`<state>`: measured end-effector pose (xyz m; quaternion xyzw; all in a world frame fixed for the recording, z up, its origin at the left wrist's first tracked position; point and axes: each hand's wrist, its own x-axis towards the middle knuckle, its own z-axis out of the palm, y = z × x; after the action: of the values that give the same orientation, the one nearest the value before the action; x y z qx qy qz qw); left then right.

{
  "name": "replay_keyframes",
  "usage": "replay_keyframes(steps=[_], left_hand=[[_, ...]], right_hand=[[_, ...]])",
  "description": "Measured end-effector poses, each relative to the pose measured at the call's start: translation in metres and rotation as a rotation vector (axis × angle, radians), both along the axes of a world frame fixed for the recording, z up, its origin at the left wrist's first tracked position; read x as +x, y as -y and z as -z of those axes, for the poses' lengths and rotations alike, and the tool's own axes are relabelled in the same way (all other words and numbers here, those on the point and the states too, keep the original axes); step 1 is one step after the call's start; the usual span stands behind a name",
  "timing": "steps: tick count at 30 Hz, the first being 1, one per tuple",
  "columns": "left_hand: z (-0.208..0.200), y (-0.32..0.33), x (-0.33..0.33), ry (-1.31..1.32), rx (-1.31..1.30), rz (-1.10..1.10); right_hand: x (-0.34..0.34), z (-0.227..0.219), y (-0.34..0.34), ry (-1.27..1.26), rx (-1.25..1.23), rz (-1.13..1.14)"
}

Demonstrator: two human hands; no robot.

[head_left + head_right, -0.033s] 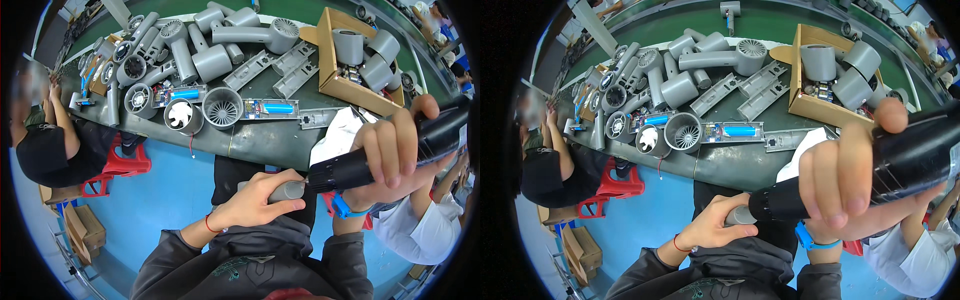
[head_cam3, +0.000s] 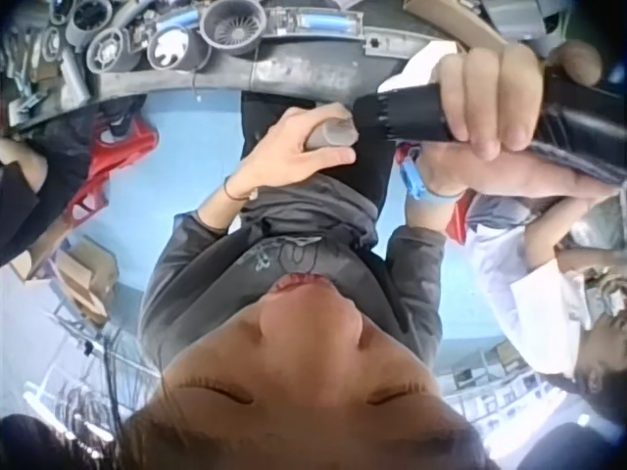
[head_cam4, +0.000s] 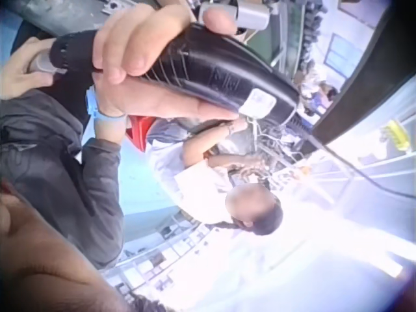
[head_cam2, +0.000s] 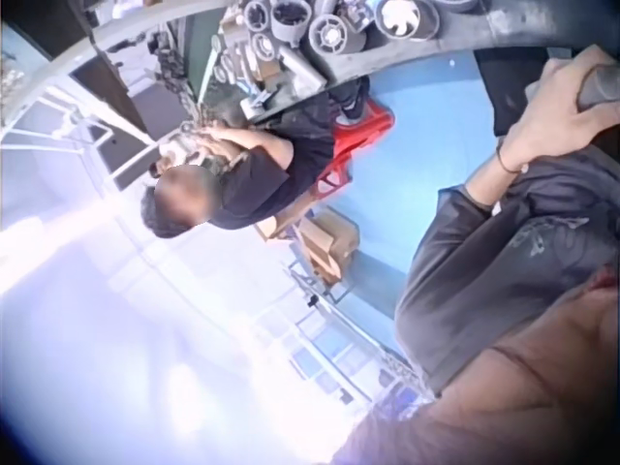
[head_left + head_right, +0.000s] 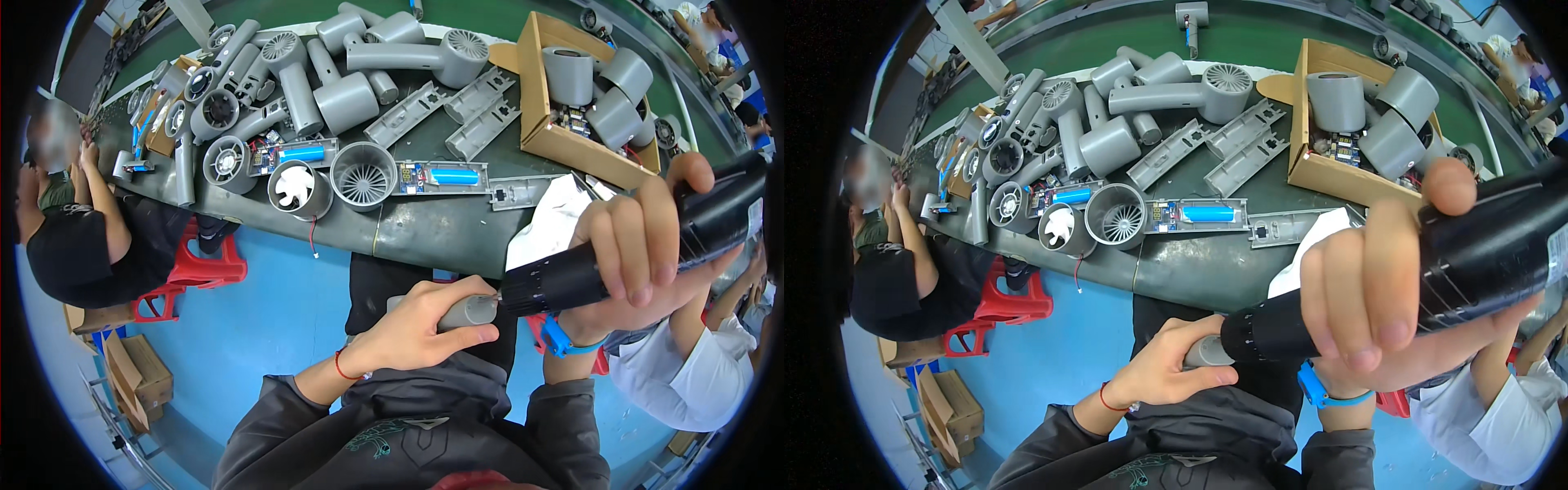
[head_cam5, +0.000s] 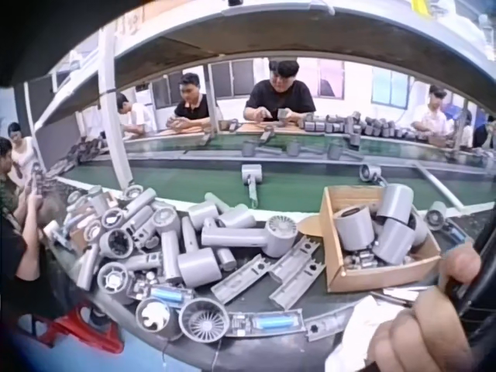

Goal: Assembling the internal components and outer casing of a handheld hair dryer on a production line.

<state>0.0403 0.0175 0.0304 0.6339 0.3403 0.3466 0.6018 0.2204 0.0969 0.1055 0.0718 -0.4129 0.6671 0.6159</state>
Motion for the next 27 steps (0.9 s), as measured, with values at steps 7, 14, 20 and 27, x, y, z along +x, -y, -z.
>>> replay_keyframes(steps=[7, 14, 20, 27], left_hand=[[0.006, 0.006, 0.000, -0.005, -0.007, -0.004], [0.006, 0.003, -0.001, -0.099, 0.040, 0.005], [0.006, -0.003, -0.003, -0.102, -0.061, 0.001], [0.002, 0.001, -0.010, 0.335, -0.414, -0.091]], right_hand=[[-0.004, 0.001, 0.003, -0.005, -0.031, -0.041], [-0.003, -0.001, 0.002, 0.080, 0.020, -0.105], [-0.003, 0.003, -0.003, -0.037, -0.009, -0.059], [0.007, 0.020, -0.004, 0.072, -0.102, 0.238]])
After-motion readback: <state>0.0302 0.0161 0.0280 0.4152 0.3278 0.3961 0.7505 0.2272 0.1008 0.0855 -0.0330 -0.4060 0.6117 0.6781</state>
